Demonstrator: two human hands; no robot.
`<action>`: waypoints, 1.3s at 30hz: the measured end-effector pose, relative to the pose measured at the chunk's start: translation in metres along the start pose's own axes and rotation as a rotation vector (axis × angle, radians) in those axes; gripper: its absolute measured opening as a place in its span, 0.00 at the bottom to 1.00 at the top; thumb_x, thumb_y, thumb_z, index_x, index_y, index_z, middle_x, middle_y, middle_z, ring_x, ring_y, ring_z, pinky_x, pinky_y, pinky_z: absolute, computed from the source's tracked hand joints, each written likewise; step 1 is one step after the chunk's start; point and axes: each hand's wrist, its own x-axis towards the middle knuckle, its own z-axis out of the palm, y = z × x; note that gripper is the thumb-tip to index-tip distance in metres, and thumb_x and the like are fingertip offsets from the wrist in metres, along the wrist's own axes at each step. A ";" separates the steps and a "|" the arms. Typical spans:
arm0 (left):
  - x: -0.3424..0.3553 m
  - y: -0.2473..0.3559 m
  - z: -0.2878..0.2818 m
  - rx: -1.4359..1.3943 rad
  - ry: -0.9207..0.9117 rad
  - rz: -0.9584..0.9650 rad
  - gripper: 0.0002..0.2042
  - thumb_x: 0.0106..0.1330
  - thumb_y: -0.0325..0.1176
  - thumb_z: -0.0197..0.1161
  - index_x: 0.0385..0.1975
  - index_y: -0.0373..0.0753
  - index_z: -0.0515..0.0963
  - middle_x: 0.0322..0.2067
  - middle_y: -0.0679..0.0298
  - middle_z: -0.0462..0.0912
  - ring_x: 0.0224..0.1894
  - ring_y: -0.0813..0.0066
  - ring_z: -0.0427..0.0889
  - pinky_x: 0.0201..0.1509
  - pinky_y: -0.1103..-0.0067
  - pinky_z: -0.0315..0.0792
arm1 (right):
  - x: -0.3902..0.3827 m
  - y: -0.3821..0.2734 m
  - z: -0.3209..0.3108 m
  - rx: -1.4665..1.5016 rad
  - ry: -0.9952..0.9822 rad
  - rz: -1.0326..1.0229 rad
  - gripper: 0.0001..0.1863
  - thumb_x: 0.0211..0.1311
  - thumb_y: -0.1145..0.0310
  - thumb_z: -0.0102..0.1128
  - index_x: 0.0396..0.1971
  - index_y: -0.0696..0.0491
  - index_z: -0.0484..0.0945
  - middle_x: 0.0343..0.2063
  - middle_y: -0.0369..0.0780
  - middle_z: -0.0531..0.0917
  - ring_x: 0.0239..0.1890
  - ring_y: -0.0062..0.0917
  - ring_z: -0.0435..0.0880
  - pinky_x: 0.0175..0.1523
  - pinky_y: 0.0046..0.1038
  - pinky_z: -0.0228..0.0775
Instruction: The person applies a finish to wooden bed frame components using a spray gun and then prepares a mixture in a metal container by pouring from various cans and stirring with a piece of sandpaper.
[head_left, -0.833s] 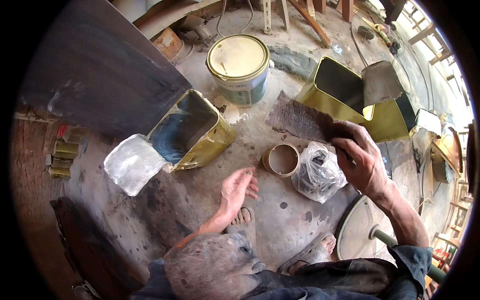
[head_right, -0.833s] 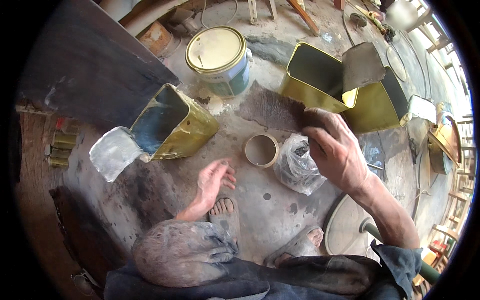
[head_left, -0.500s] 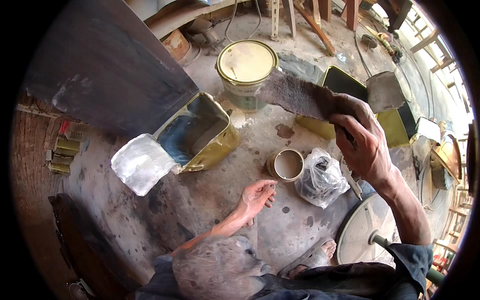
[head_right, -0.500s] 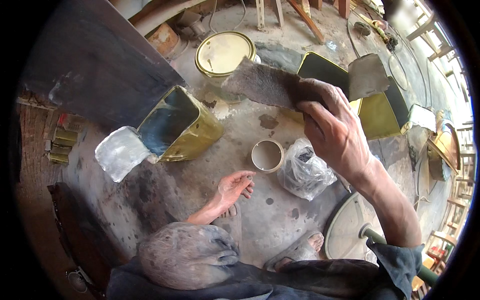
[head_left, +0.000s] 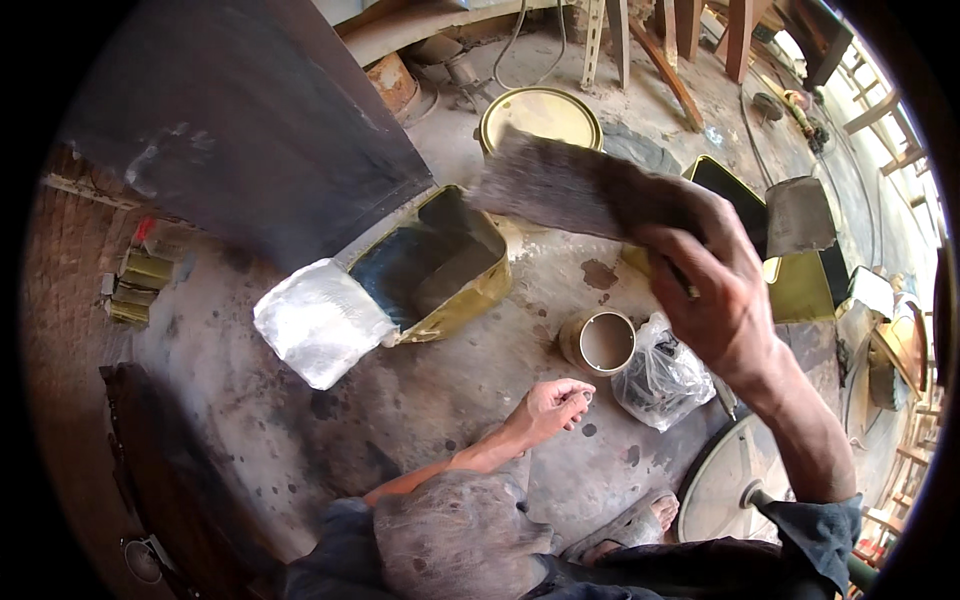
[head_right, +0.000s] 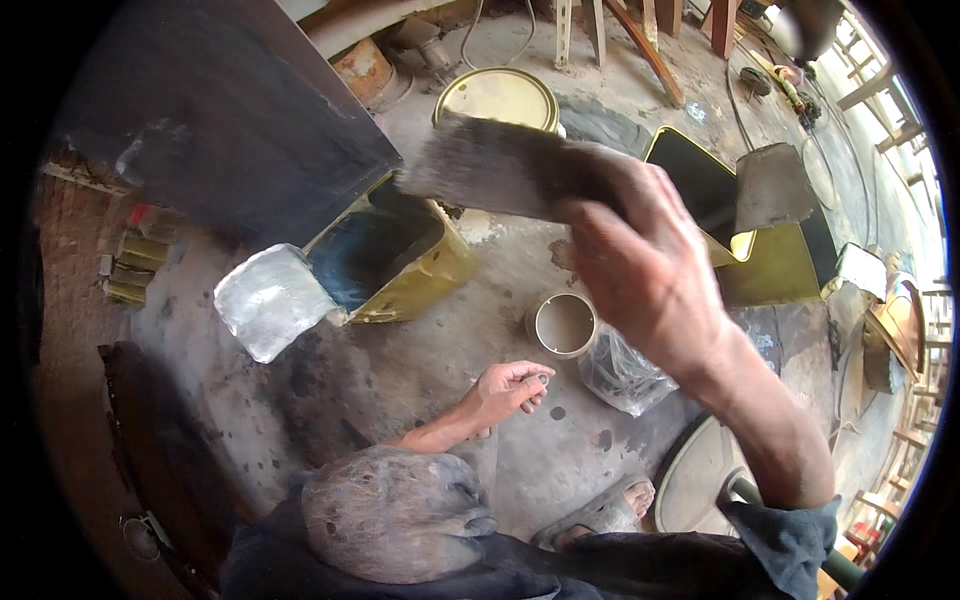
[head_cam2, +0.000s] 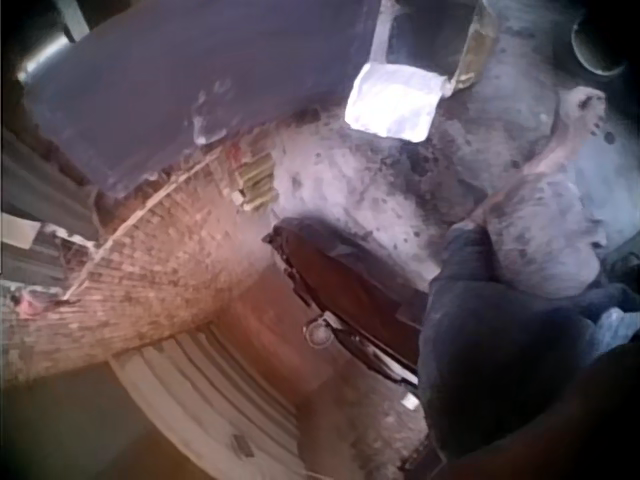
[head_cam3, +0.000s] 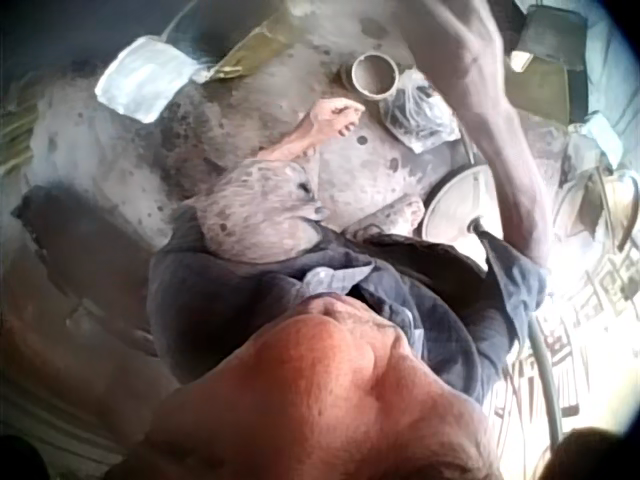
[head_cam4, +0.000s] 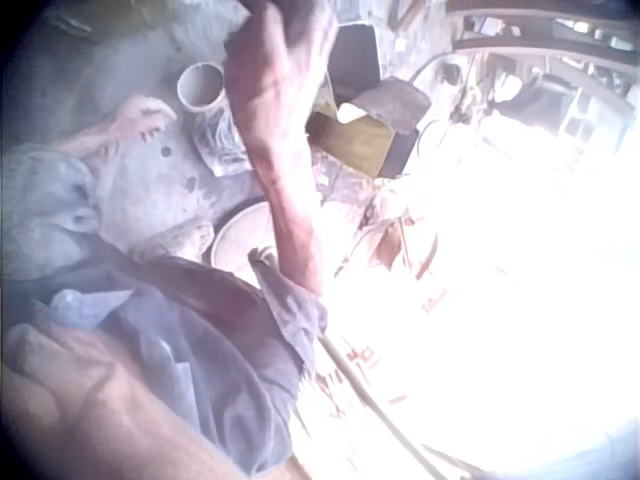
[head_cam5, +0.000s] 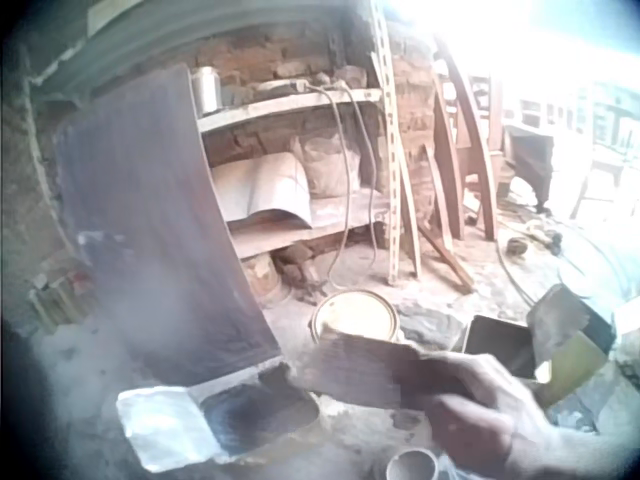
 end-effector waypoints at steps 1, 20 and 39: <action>0.001 -0.002 0.000 -0.004 -0.005 -0.006 0.16 0.70 0.33 0.57 0.54 0.33 0.77 0.35 0.68 0.80 0.35 0.82 0.79 0.39 0.82 0.78 | 0.007 -0.006 0.012 0.029 0.039 -0.009 0.14 0.49 0.84 0.63 0.38 0.58 0.81 0.51 0.48 0.78 0.53 0.42 0.79 0.56 0.36 0.73; 0.025 -0.038 0.014 0.116 -0.097 0.011 0.12 0.70 0.35 0.59 0.44 0.32 0.79 0.27 0.70 0.79 0.28 0.85 0.75 0.29 0.83 0.72 | 0.005 -0.065 0.107 0.145 -0.044 0.181 0.14 0.54 0.75 0.64 0.41 0.62 0.77 0.57 0.56 0.70 0.57 0.50 0.71 0.63 0.43 0.66; 0.017 -0.029 0.018 0.157 -0.101 0.221 0.12 0.69 0.36 0.60 0.41 0.33 0.80 0.25 0.70 0.78 0.27 0.86 0.72 0.29 0.81 0.69 | 0.021 -0.088 0.105 0.141 -0.168 0.138 0.23 0.51 0.71 0.71 0.47 0.62 0.75 0.64 0.58 0.62 0.65 0.54 0.65 0.68 0.45 0.62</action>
